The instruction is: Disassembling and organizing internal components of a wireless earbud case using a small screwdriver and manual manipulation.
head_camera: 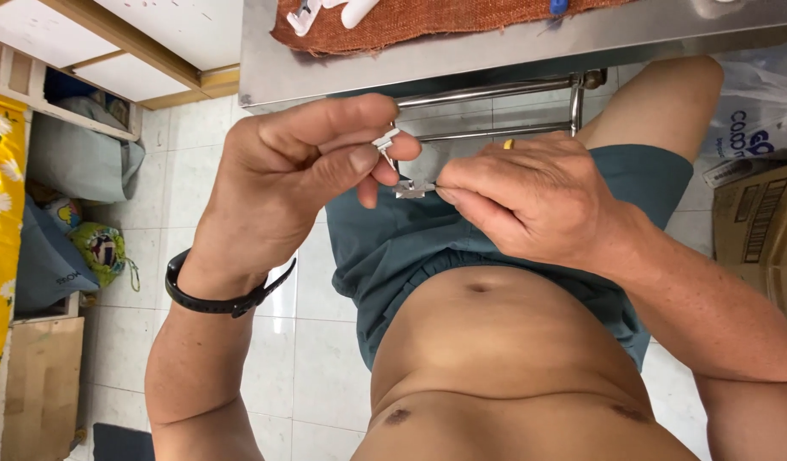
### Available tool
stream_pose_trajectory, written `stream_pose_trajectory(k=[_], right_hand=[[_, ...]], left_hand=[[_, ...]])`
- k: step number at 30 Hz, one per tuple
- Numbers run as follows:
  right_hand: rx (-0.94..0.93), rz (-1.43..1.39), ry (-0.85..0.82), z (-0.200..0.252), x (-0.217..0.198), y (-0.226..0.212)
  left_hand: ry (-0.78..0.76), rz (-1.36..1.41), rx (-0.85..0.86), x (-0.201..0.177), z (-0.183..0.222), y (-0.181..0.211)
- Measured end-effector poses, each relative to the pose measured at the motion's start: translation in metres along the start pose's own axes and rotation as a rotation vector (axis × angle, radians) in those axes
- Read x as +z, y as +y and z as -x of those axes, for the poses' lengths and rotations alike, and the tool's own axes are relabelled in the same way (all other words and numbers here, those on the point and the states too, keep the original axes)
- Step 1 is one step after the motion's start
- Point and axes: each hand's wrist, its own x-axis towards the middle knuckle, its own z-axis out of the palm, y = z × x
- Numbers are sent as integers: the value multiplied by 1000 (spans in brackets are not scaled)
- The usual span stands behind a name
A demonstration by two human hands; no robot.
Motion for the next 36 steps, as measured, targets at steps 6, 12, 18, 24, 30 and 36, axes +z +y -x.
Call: stream_pose_trajectory(k=[6,12,18,24,30,36], right_hand=[[9,-4,-22,-4,-4,-1],[-35,-35,-10,-11,-6,-3],[-52,-40,5,-16,-2,-4],[-19,-9,-22,-16,2,0],[-52,-15,-13,-19,1,0],[-76,14,-1,-19,-1,0]], left_hand=[[-13,-44,-9,-1,1,5],[45,-24,-1,-4,-5,-1],[42,-151,-4,0,-3,1],[-31,-326,16,3,-3,8],[-9,-155,45,-7,-4,-4],[-35,9,-6,-5,-6,-11]])
